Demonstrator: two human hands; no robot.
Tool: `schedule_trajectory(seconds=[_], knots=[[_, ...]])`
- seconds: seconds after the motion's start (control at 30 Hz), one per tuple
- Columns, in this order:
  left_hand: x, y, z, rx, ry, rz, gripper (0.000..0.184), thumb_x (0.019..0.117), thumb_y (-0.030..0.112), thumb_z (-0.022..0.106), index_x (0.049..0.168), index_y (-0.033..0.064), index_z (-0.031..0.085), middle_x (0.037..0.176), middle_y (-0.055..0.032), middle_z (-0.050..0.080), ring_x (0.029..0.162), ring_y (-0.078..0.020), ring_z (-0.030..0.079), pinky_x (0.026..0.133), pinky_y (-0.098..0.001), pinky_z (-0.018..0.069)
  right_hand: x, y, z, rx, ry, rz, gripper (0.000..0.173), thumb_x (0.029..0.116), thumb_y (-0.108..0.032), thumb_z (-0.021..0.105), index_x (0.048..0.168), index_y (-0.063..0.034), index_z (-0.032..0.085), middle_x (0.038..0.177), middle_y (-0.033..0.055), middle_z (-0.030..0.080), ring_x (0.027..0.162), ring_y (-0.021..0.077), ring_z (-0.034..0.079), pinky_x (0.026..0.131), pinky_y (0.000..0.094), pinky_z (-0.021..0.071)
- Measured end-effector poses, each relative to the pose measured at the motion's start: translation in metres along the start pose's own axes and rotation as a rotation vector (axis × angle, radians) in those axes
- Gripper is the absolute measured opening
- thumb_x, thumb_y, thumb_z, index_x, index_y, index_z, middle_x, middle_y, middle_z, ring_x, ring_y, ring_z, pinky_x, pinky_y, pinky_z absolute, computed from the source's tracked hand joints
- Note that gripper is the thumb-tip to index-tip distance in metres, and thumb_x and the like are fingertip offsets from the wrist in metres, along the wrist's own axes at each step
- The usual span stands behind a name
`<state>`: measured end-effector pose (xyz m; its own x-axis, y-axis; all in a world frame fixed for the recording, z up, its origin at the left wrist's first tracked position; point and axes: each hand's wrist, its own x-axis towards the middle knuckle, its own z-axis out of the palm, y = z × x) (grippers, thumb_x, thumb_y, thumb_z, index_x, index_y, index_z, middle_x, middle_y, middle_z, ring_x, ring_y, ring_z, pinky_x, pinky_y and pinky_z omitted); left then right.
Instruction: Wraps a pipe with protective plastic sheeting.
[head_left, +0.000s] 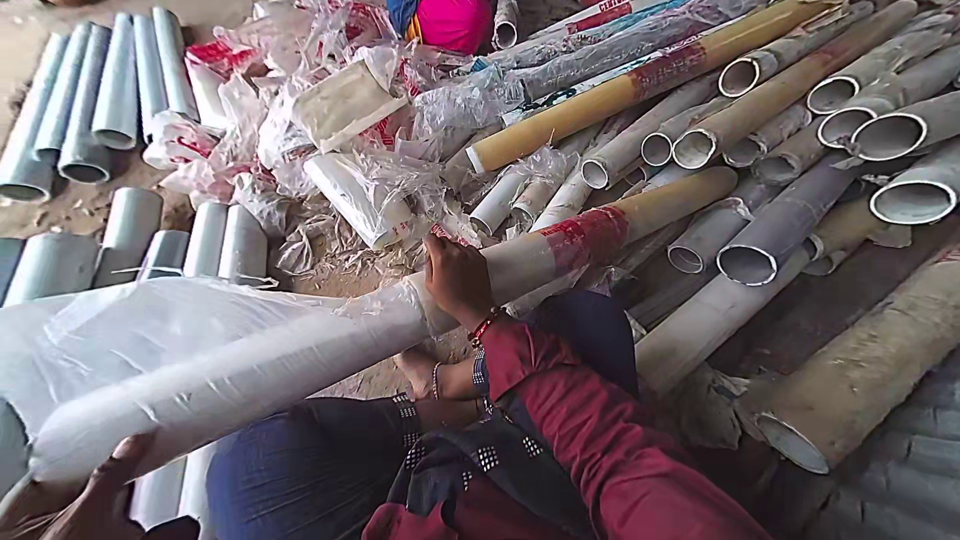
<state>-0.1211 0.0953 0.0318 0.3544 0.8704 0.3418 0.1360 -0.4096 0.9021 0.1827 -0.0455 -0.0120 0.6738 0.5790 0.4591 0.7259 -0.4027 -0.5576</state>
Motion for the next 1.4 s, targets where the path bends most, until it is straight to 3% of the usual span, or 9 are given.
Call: schedule_trajectory(seconds=[0.13, 0.27, 0.4, 0.57, 0.77, 0.93, 1.1, 1.17, 1.4], knots=[[0.001, 0.02, 0.004, 0.013, 0.094, -0.106, 0.016, 0.0878, -0.01, 0.056, 0.101, -0.0018, 0.057, 0.083, 0.0135, 0.068, 0.079, 0.0073, 0.067, 0.078, -0.0139, 0.0569, 0.0, -0.006, -0.011, -0.044, -0.047, 0.011, 0.015, 0.092, -0.006, 0.064, 0.106, -0.001, 0.065, 0.079, 0.0137, 0.065, 0.066, 0.0286, 0.066, 0.052, 0.043, 0.0498], [-0.026, 0.018, 0.008, 0.115, 0.106, -0.131, 0.024, 0.0886, -0.005, 0.054, 0.113, -0.0085, 0.053, 0.092, 0.0132, 0.068, 0.085, 0.0069, 0.067, 0.08, -0.0167, 0.0574, -0.015, 0.0, 0.002, 0.032, 0.007, 0.004, 0.025, 0.0857, -0.002, 0.068, 0.111, 0.0004, 0.072, 0.085, 0.0147, 0.072, 0.075, 0.0296, 0.071, 0.064, 0.0442, 0.0547], [-0.048, 0.024, 0.011, 0.175, 0.116, -0.193, 0.024, 0.093, -0.004, 0.052, 0.116, -0.0095, 0.051, 0.095, 0.0115, 0.068, 0.087, 0.0058, 0.068, 0.082, -0.0186, 0.0583, -0.012, 0.009, -0.025, 0.071, 0.152, 0.085, 0.023, 0.0867, -0.003, 0.068, 0.108, -0.0036, 0.075, 0.077, 0.013, 0.069, 0.067, 0.03, 0.069, 0.054, 0.0427, 0.0499], [-0.044, -0.015, -0.009, 0.161, 0.151, -0.157, 0.034, 0.0888, 0.004, 0.061, 0.12, -0.0073, 0.052, 0.097, 0.0111, 0.067, 0.088, 0.0064, 0.067, 0.082, -0.0174, 0.0584, 0.01, 0.106, -0.109, 0.869, 0.582, 0.647, 0.026, 0.1118, -0.014, 0.037, 0.104, -0.0043, 0.059, 0.067, -0.0058, 0.052, 0.05, 0.0004, 0.047, 0.048, 0.0153, 0.0419], [-0.04, -0.025, -0.02, 0.122, 0.033, -0.099, 0.042, 0.0876, 0.007, 0.065, 0.123, -0.0111, 0.05, 0.103, 0.0114, 0.069, 0.093, 0.0064, 0.068, 0.085, -0.0184, 0.0584, -0.052, 0.225, -0.116, 1.298, 0.921, 1.198, 0.016, 0.1078, -0.017, 0.051, 0.092, -0.0183, 0.051, 0.068, -0.0078, 0.047, 0.049, 0.0001, 0.041, 0.049, 0.0129, 0.04], [-0.05, -0.017, -0.009, 0.095, 0.074, -0.12, 0.037, 0.0851, -0.001, 0.063, 0.116, -0.0159, 0.05, 0.101, 0.0073, 0.068, 0.095, 0.0071, 0.066, 0.09, -0.0167, 0.0558, -0.116, 0.249, -0.091, 0.8, 0.498, 1.311, 0.021, 0.1103, -0.013, 0.04, 0.099, -0.0025, 0.053, 0.072, -0.0024, 0.047, 0.055, 0.0018, 0.044, 0.054, 0.0162, 0.0418], [-0.046, -0.014, -0.009, 0.108, 0.016, -0.125, 0.042, 0.0864, -0.005, 0.06, 0.12, -0.0234, 0.044, 0.106, 0.0043, 0.066, 0.098, 0.0087, 0.065, 0.092, -0.0157, 0.0544, -0.148, 0.224, -0.129, -0.022, -0.097, 1.186, 0.033, 0.1081, -0.007, 0.044, 0.13, 0.0138, 0.057, 0.122, 0.0321, 0.063, 0.115, 0.0384, 0.062, 0.102, 0.0507, 0.0446], [-0.044, -0.025, -0.014, 0.143, -0.005, -0.121, 0.048, 0.0884, 0.0, 0.06, 0.123, -0.0268, 0.04, 0.108, 0.0001, 0.064, 0.1, 0.0078, 0.065, 0.092, -0.0165, 0.0546, -0.163, 0.208, -0.149, -0.288, -0.379, 1.253, 0.038, 0.1078, -0.007, 0.044, 0.142, 0.0107, 0.046, 0.133, 0.0334, 0.059, 0.129, 0.0453, 0.057, 0.107, 0.0562, 0.0437], [-0.045, -0.044, -0.021, 0.144, -0.002, -0.123, 0.045, 0.0905, 0.002, 0.057, 0.121, -0.026, 0.039, 0.106, -0.0002, 0.064, 0.098, 0.0054, 0.066, 0.091, -0.0188, 0.056, -0.236, 0.2, -0.167, -0.323, -0.632, 1.34, 0.05, 0.1044, -0.011, 0.055, 0.144, 0.0161, 0.042, 0.146, 0.035, 0.049, 0.138, 0.0443, 0.05, 0.114, 0.0532, 0.0391]])
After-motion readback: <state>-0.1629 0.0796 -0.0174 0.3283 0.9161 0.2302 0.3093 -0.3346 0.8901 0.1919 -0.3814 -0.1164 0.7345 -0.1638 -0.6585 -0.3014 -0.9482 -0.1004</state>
